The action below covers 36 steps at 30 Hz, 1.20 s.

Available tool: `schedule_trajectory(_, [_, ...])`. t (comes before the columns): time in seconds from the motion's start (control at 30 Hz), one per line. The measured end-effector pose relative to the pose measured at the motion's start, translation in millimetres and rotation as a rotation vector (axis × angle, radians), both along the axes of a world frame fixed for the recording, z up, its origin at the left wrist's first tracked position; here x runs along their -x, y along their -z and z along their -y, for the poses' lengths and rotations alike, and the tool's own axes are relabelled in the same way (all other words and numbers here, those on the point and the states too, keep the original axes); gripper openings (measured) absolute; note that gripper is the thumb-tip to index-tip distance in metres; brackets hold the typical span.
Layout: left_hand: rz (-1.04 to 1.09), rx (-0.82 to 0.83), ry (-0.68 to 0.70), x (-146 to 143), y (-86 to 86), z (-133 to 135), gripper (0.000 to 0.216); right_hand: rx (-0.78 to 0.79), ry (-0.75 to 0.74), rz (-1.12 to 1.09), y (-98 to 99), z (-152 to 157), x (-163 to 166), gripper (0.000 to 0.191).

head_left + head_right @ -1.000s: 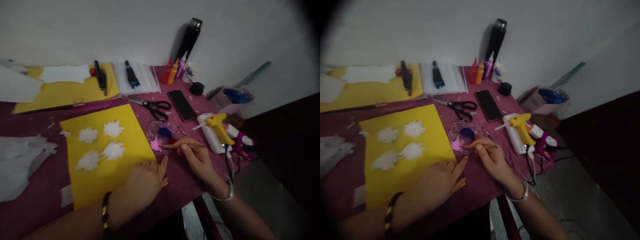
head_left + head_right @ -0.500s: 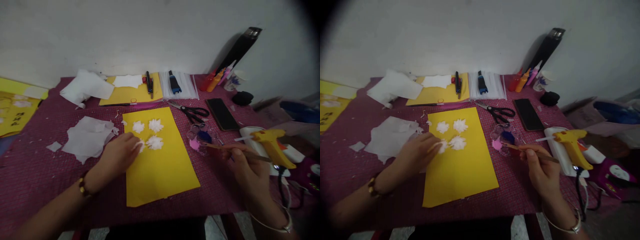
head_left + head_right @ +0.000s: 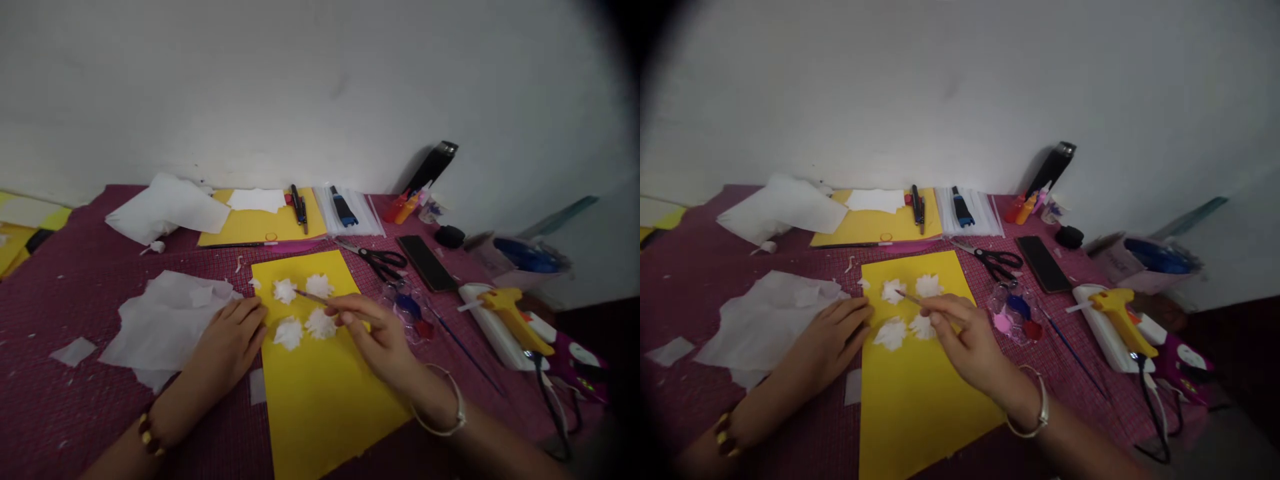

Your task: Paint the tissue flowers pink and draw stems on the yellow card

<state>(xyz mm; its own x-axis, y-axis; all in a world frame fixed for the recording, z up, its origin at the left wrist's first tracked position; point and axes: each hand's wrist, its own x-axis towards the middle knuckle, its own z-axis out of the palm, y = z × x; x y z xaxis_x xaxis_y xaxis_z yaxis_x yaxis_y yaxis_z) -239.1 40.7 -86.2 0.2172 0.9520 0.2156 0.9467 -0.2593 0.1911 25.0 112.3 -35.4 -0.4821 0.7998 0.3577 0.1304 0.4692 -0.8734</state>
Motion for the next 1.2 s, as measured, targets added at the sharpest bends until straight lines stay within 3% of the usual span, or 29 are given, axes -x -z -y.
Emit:
schedule_trajectory(0.13, [0.043, -0.011, -0.007, 0, 2.0, 1, 0.028, -0.08, -0.055, 0.094, 10.2, -5, 25, 0.019])
schedule_trajectory(0.33, [0.084, -0.025, -0.024, -3, 1.9, 0, 0.024, 0.014, -0.061, 0.142, 25.0, -10, 29, 0.02])
schedule_trajectory(0.47, [0.1, -0.032, -0.024, -3, 2.5, 0, 0.025, 0.074, -0.004, 0.05, 30.7, -14, 30, 0.021])
schedule_trajectory(0.83, [0.083, -0.033, -0.011, -2, 0.0, -1, 0.027, 0.137, 0.028, -0.03, 35.3, -20, 33, 0.021])
schedule_trajectory(0.97, [0.092, -0.027, -0.014, -2, 0.1, -1, 0.025, 0.124, -0.045, 0.012, 35.4, -20, 35, 0.021])
schedule_trajectory(1.1, [0.095, -0.023, -0.011, -1, 1.0, -1, 0.026, 0.118, 0.048, -0.019, 37.4, -21, 37, 0.022])
schedule_trajectory(1.2, [0.093, -0.003, -0.02, -2, -0.2, -1, 0.026, 0.05, 0.014, 0.033, 37.9, -21, 35, 0.022])
